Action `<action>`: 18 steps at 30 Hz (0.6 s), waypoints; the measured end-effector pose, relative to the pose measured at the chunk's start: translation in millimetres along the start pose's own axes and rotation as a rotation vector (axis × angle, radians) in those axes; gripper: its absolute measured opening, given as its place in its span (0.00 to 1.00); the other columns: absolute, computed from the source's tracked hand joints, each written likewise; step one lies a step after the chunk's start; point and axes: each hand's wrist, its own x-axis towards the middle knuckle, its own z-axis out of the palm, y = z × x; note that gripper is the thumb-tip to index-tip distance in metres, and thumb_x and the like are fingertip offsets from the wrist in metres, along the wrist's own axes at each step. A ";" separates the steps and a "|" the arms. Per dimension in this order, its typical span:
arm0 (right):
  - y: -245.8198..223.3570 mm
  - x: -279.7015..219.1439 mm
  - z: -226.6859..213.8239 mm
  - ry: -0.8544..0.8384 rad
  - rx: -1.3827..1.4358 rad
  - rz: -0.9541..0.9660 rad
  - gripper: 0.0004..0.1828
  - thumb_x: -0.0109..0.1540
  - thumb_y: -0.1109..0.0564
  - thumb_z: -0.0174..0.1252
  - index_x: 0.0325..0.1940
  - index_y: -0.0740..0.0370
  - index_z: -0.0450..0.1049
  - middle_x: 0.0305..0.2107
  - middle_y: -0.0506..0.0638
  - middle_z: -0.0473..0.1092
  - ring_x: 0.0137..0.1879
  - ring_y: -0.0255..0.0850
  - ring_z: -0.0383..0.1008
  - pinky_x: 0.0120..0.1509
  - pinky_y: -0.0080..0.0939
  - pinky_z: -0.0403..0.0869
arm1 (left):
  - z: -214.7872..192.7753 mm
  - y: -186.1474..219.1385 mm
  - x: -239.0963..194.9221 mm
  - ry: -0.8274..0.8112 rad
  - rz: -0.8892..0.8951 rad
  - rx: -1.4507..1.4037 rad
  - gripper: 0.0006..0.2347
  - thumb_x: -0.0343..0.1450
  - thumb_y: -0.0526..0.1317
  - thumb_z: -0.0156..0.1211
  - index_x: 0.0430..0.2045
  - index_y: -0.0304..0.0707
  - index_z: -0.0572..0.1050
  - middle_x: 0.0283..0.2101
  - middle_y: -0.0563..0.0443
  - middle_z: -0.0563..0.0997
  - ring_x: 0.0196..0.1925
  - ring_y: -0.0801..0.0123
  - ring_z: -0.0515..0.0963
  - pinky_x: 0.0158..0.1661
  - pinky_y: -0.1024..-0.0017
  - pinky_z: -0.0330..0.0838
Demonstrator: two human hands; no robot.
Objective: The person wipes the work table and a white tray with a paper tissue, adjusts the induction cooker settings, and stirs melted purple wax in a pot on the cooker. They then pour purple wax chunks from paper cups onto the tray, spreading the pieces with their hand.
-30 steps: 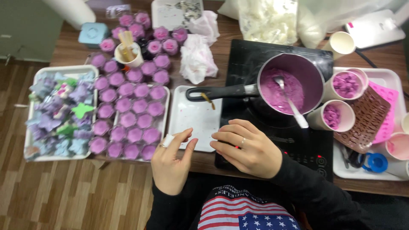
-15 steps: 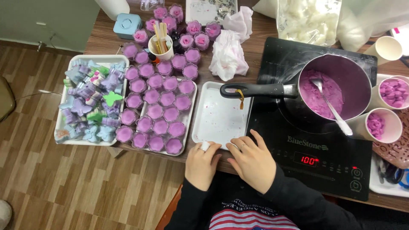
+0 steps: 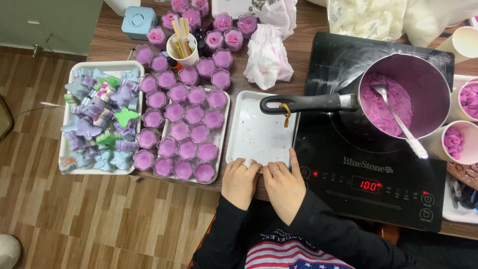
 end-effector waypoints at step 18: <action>-3.7 4.4 -49.3 0.385 0.265 0.062 0.09 0.58 0.61 0.62 0.42 0.61 0.77 0.37 0.45 0.74 0.47 0.40 0.74 0.76 0.64 0.54 | -82.8 29.4 15.0 0.101 0.170 0.064 0.12 0.64 0.29 0.57 0.39 0.38 0.80 0.40 0.52 0.81 0.48 0.60 0.78 0.62 0.51 0.64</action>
